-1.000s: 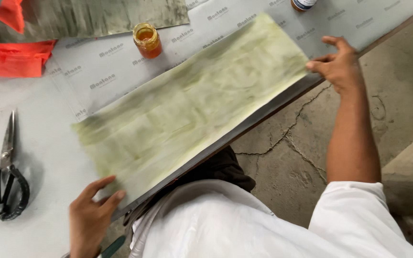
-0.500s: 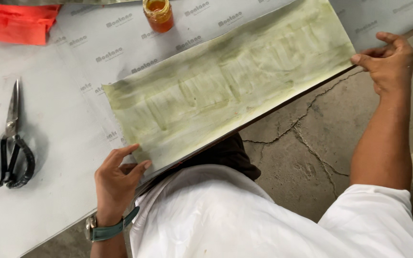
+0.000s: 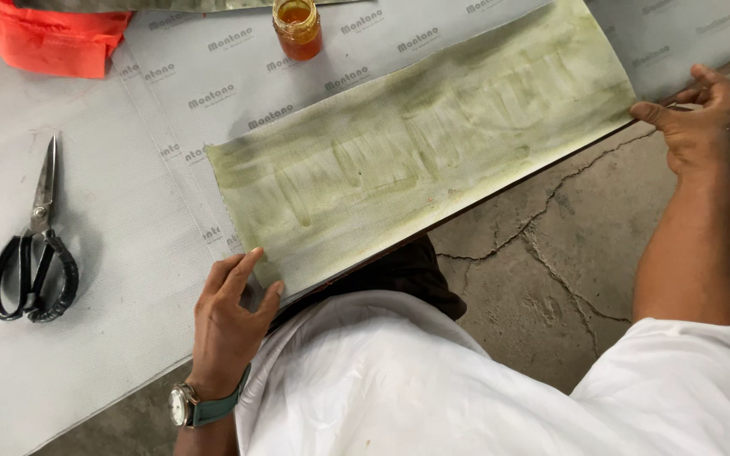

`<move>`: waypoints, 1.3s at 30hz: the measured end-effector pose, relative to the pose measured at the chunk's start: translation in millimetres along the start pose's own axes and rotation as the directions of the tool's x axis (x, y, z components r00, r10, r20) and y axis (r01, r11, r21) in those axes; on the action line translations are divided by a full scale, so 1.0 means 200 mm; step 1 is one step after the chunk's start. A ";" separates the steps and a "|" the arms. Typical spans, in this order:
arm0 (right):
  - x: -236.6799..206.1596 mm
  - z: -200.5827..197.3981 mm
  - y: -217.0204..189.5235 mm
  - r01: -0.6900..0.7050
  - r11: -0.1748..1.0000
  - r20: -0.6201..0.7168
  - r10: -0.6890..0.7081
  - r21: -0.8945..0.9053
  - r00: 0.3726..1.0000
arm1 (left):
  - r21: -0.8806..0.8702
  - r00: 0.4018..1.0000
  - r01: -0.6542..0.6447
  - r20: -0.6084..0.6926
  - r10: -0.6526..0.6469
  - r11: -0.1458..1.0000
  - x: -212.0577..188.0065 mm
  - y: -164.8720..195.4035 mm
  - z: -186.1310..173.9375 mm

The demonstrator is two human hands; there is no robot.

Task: The person points at and touches fabric sheets laid on a table, dips a finger into a jar of orange liquid, and dabs the liquid along a fabric edge. They then flip and reposition the fabric sheets and move orange fabric pieces aside on the table.

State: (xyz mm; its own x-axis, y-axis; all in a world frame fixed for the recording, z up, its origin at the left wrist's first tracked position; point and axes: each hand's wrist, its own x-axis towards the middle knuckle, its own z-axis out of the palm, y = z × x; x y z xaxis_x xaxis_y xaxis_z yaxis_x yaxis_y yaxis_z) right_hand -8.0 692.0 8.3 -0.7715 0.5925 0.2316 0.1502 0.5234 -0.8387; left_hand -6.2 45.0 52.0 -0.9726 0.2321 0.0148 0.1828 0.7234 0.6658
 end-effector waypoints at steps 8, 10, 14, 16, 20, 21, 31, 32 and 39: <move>0.05 -0.01 -0.05 -0.126 0.987 -0.047 0.131 0.104 0.990 | -0.001 1.000 0.029 -0.012 -0.029 1.000 0.00 0.00 0.02; 0.05 -0.03 -0.06 -0.239 0.944 -0.092 0.265 0.226 0.960 | -0.008 0.998 0.064 0.011 -0.063 0.998 0.00 0.02 0.02; 0.03 -0.07 -0.06 -0.270 0.914 -0.179 0.333 0.303 0.926 | 0.025 1.000 0.000 -0.005 0.000 1.000 0.00 0.04 0.00; 0.02 -0.12 -0.04 -0.168 0.947 -0.217 0.231 0.274 0.949 | 0.067 1.000 -0.021 0.025 0.019 0.998 0.00 0.06 0.00; -0.01 -0.19 -0.02 -0.002 0.979 -0.218 0.047 0.206 0.975 | 0.035 0.996 -0.017 0.091 0.014 0.999 -0.01 0.06 -0.04; -0.02 -0.20 -0.03 0.040 0.982 -0.205 -0.002 0.184 0.979 | -0.016 0.995 -0.029 0.092 0.030 0.999 0.00 0.06 -0.05; -0.06 0.41 -0.66 0.375 0.914 0.096 -0.392 0.154 0.915 | -0.258 0.969 0.246 0.029 -0.247 0.934 0.10 -0.04 -0.07; -0.07 0.54 -0.75 0.491 0.866 0.130 -0.500 0.094 0.856 | -0.285 0.966 0.254 0.028 -0.256 0.925 0.10 -0.05 -0.07; -0.05 1.39 -1.27 0.771 0.622 0.374 -0.689 -0.135 0.622 | -0.402 0.960 0.274 0.052 -0.276 0.874 0.09 -0.07 -0.07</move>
State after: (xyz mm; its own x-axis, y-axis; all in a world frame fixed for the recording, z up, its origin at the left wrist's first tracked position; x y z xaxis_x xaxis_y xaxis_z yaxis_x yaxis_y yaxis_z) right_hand -210.0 383.0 81.1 -0.8139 -0.2209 0.5374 -0.4177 0.8654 -0.2770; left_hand -27.4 29.9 53.3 -0.9763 0.0568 -0.2090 -0.1643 0.4341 0.8858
